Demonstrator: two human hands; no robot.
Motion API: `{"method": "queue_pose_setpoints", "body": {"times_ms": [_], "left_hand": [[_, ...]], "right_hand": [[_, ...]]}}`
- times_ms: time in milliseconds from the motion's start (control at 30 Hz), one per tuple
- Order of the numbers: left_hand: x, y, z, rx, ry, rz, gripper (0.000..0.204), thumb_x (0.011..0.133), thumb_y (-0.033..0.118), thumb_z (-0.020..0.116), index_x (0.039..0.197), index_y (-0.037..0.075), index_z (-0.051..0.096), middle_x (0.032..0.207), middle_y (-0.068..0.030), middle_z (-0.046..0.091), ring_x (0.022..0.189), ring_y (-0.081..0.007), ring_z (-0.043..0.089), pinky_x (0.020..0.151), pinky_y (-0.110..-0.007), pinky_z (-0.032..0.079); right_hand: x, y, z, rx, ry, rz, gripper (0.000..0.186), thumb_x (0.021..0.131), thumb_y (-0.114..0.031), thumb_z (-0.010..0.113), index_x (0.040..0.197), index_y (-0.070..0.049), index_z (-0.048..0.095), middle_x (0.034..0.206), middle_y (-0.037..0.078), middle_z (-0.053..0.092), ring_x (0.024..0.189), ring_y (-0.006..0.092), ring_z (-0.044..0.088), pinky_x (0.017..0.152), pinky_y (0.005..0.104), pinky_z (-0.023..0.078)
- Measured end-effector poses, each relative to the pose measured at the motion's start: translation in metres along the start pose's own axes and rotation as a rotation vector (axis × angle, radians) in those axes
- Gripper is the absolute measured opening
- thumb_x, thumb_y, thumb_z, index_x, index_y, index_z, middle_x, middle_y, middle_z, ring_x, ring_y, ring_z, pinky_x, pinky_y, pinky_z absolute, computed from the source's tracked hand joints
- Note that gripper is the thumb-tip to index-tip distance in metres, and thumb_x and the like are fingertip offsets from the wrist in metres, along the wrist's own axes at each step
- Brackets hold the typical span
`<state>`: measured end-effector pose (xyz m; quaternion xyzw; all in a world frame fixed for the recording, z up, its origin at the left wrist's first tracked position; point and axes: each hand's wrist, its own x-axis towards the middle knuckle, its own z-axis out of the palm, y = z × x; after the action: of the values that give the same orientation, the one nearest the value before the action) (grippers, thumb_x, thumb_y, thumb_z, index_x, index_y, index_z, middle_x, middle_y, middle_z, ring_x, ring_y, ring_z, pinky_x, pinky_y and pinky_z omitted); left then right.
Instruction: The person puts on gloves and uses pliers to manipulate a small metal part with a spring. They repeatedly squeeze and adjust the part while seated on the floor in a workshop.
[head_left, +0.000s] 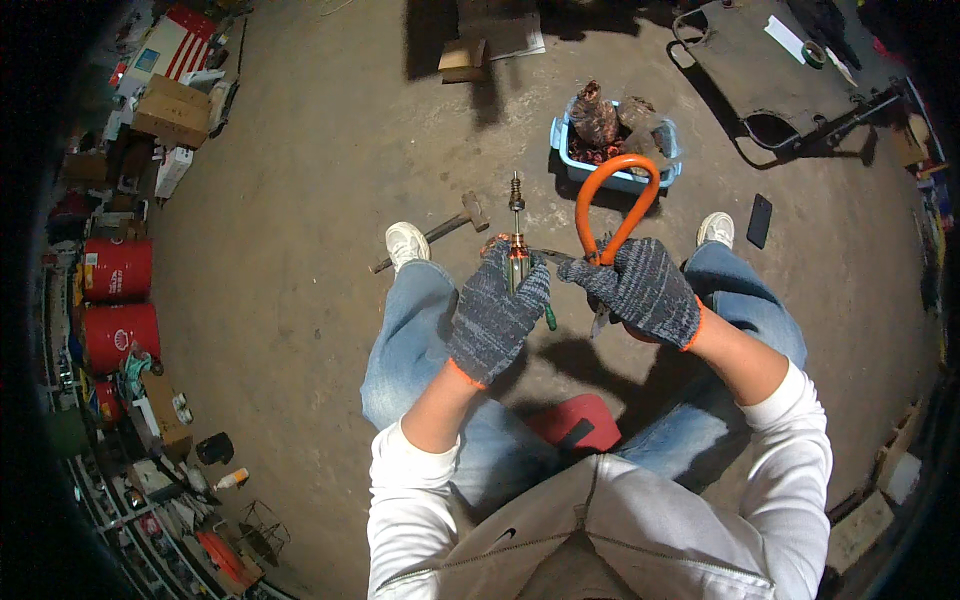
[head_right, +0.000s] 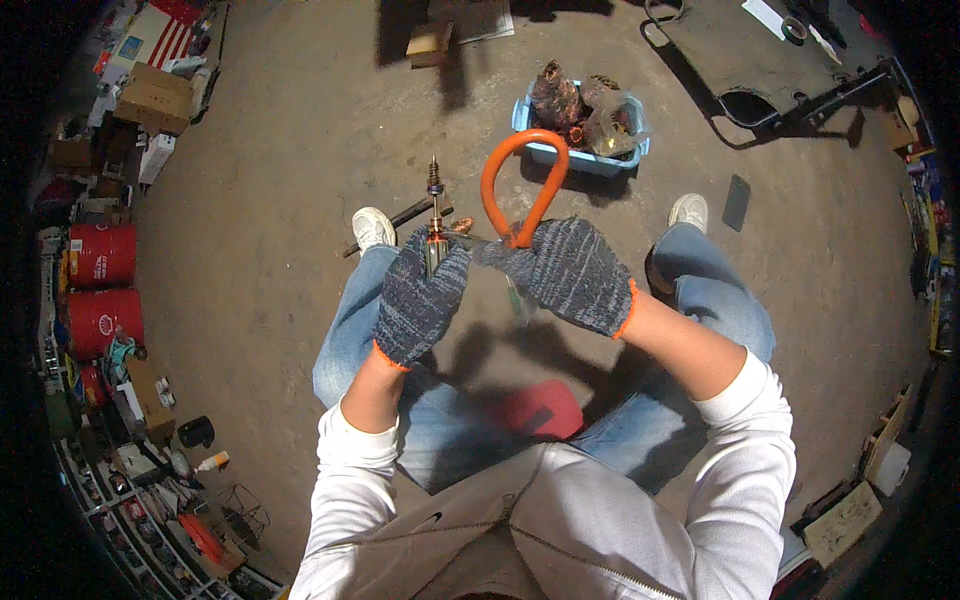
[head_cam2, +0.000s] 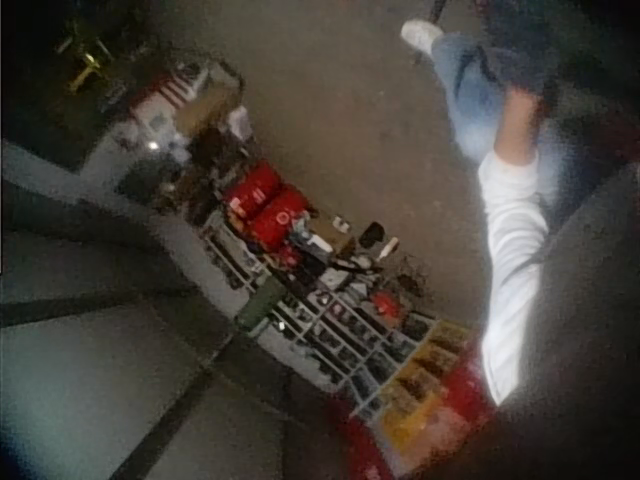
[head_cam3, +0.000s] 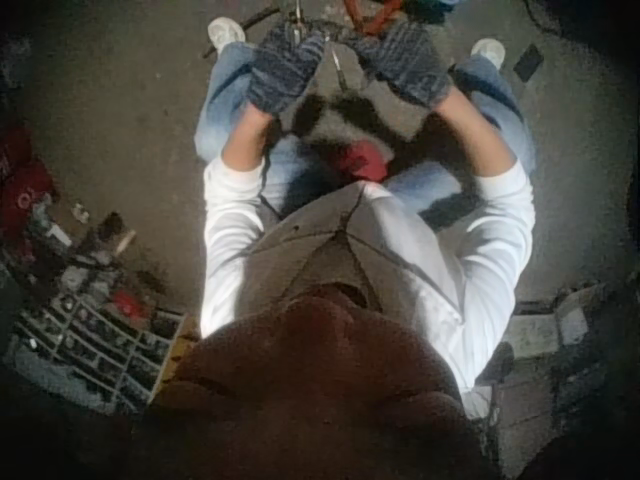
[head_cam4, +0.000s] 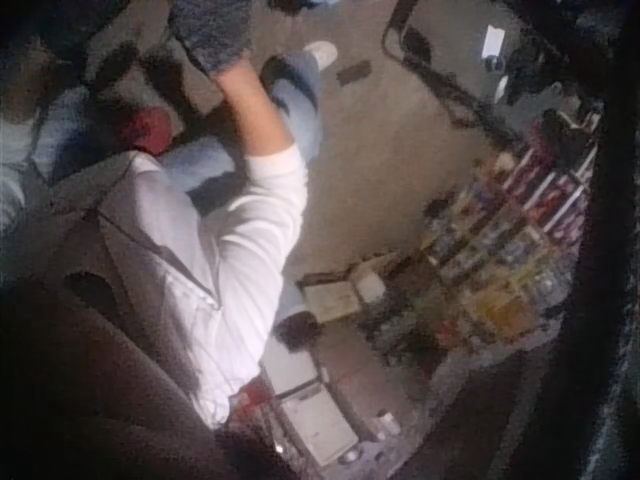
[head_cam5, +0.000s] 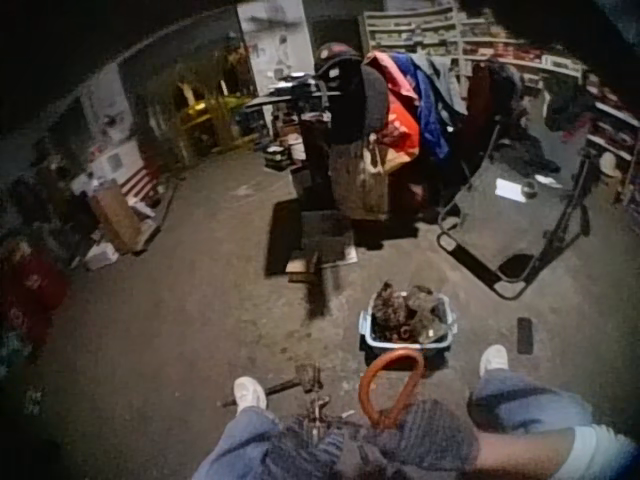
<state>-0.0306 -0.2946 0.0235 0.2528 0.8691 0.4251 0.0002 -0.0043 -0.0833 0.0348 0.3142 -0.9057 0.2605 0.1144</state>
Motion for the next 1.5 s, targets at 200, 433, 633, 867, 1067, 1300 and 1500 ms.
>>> {"method": "queue_pose_setpoints", "body": {"times_ms": [200,433,633,867,1067,1300,1500], "left_hand": [[0.001,0.003,0.006,0.038,0.028,-0.101,0.028,0.079,0.012,0.063,0.101,-0.002,0.053,0.072,-0.0141,0.059,0.065,-0.0266,0.058,0.060,-0.035,0.046],[0.002,0.017,0.001,0.045,-0.043,-0.264,0.040,0.079,0.018,0.062,0.108,-0.006,0.050,0.077,-0.0208,0.060,0.070,-0.0349,0.060,0.061,-0.041,0.047],[-0.010,-0.011,0.009,-0.063,-0.237,-0.134,0.031,0.081,0.016,0.057,0.104,-0.005,0.051,0.085,-0.0239,0.058,0.082,-0.0373,0.058,0.070,-0.043,0.045],[-0.020,-0.008,0.011,0.208,-0.379,0.271,0.024,0.083,0.008,0.050,0.105,0.000,0.054,0.092,-0.0207,0.058,0.087,-0.0352,0.056,0.078,-0.039,0.046],[-0.008,0.010,0.014,-0.122,-0.309,0.178,0.024,0.083,0.005,0.049,0.105,0.002,0.057,0.095,-0.0164,0.059,0.090,-0.0309,0.057,0.081,-0.036,0.046],[0.002,0.012,-0.015,-0.142,-0.253,0.181,0.018,0.076,0.000,0.053,0.094,0.001,0.057,0.085,-0.0160,0.057,0.077,-0.0334,0.057,0.067,-0.041,0.047],[0.007,0.021,-0.020,0.005,-0.280,0.123,0.013,0.080,0.004,0.054,0.092,0.003,0.058,0.081,-0.0144,0.057,0.074,-0.0319,0.057,0.064,-0.040,0.046]], "right_hand": [[0.000,-0.003,-0.002,-0.076,-0.186,0.102,0.037,0.080,-0.016,0.054,0.117,-0.019,0.056,0.076,0.009,0.060,0.060,0.0254,0.059,0.048,0.0378,0.045],[-0.001,-0.001,-0.001,-0.112,-0.129,0.045,0.037,0.081,-0.016,0.053,0.118,-0.020,0.055,0.078,0.008,0.061,0.061,0.0254,0.060,0.048,0.0372,0.046],[0.006,-0.004,-0.008,0.510,-0.247,0.351,0.017,0.085,-0.021,0.058,0.097,-0.013,0.067,0.057,0.003,0.056,0.050,0.0147,0.055,0.048,0.0286,0.044],[-0.001,0.003,0.005,0.501,-0.227,0.232,0.016,0.083,-0.021,0.058,0.097,-0.019,0.065,0.061,0.005,0.056,0.052,0.0175,0.055,0.048,0.0316,0.043],[0.010,0.008,0.002,0.012,-0.085,-0.150,0.033,0.080,-0.019,0.055,0.112,-0.019,0.060,0.066,0.008,0.055,0.055,0.0226,0.054,0.047,0.0370,0.040],[0.016,-0.002,-0.031,0.463,-0.127,0.444,0.029,0.078,-0.033,0.066,0.072,-0.005,0.063,0.053,0.004,0.058,0.045,0.0133,0.056,0.046,0.0264,0.043],[0.003,0.003,-0.030,0.072,-0.288,0.158,0.033,0.082,-0.017,0.053,0.114,-0.025,0.059,0.076,0.006,0.061,0.058,0.0217,0.059,0.048,0.0348,0.045]]}}
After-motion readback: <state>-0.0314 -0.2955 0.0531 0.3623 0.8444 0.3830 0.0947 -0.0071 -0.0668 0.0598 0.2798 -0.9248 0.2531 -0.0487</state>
